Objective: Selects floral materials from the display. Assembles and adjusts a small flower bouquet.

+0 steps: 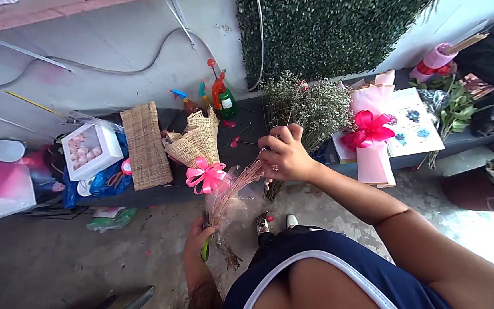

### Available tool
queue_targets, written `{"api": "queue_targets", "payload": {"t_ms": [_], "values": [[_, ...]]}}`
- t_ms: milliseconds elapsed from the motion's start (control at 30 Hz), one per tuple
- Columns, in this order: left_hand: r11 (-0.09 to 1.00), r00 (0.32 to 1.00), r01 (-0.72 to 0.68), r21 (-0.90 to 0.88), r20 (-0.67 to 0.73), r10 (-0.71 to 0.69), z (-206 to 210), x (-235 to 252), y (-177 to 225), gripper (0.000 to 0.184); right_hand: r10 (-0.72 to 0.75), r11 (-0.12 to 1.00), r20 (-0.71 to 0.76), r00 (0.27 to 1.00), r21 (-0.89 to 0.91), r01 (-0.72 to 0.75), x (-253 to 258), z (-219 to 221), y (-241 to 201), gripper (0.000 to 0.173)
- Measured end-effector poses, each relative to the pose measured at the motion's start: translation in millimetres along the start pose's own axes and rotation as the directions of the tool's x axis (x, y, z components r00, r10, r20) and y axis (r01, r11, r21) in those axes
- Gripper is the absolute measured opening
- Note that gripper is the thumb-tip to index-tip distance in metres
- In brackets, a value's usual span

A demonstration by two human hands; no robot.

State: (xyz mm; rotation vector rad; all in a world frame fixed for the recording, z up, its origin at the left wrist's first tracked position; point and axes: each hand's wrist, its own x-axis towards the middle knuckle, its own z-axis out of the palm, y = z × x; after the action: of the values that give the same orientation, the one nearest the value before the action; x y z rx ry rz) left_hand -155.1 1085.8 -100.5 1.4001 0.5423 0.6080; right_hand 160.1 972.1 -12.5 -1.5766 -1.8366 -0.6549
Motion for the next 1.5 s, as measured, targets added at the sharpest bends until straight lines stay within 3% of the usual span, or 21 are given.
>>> {"api": "queue_targets", "payload": {"t_ms": [200, 433, 567, 667, 900, 1000, 1167, 1367, 1500], "values": [[0.994, 0.996, 0.053, 0.097, 0.063, -0.060, -10.7, 0.0, -10.0, 0.017, -0.010, 1.000, 0.075, 0.997, -0.007, 0.010, -7.3, -23.8, 38.7, 0.010], [0.998, 0.994, 0.056, 0.031, 0.093, -0.058, -2.6, 5.1, -14.0, 0.015, -0.026, 1.000, 0.080, 0.996, -0.011, 0.027, -9.2, -38.2, 63.8, 0.012], [0.998, 0.997, 0.070, 0.003, 0.016, -0.070, 2.3, 5.1, -17.9, 0.022, 0.032, 0.997, 0.261, 0.965, 0.063, -0.050, -10.0, -33.9, 68.1, 0.010], [0.998, 0.998, 0.065, -0.004, -0.021, -0.065, 1.0, 5.0, -24.8, 0.025, 0.004, 0.993, 0.312, 0.950, 0.110, -0.041, -15.9, -20.0, 61.8, 0.023], [0.995, 0.993, 0.090, -0.046, -0.075, -0.093, -3.5, 3.5, -30.4, 0.025, -0.073, 0.995, 0.139, 0.988, 0.073, 0.063, -12.3, -0.5, 38.5, 0.029], [0.995, 0.990, 0.097, -0.019, -0.105, -0.098, -8.7, 0.0, -29.9, 0.026, -0.084, 0.994, 0.069, 0.994, 0.073, 0.079, -9.5, -2.0, 38.7, 0.024], [0.994, 0.991, 0.101, 0.043, -0.094, -0.096, -13.4, -1.7, -31.5, 0.020, -0.134, 0.991, 0.209, 0.969, 0.041, 0.128, -3.0, 6.6, 27.5, 0.013], [0.992, 0.990, 0.125, 0.016, -0.073, -0.123, -12.4, -3.7, -31.7, 0.017, -0.193, 0.966, 0.221, 0.956, 0.211, 0.147, -1.8, 27.3, 23.8, 0.017], [0.977, 0.976, 0.213, 0.028, -0.044, -0.211, -11.1, -9.7, -27.1, 0.020, -0.220, 0.941, 0.242, 0.945, 0.307, 0.141, -9.2, 25.2, 37.2, 0.019]]}}
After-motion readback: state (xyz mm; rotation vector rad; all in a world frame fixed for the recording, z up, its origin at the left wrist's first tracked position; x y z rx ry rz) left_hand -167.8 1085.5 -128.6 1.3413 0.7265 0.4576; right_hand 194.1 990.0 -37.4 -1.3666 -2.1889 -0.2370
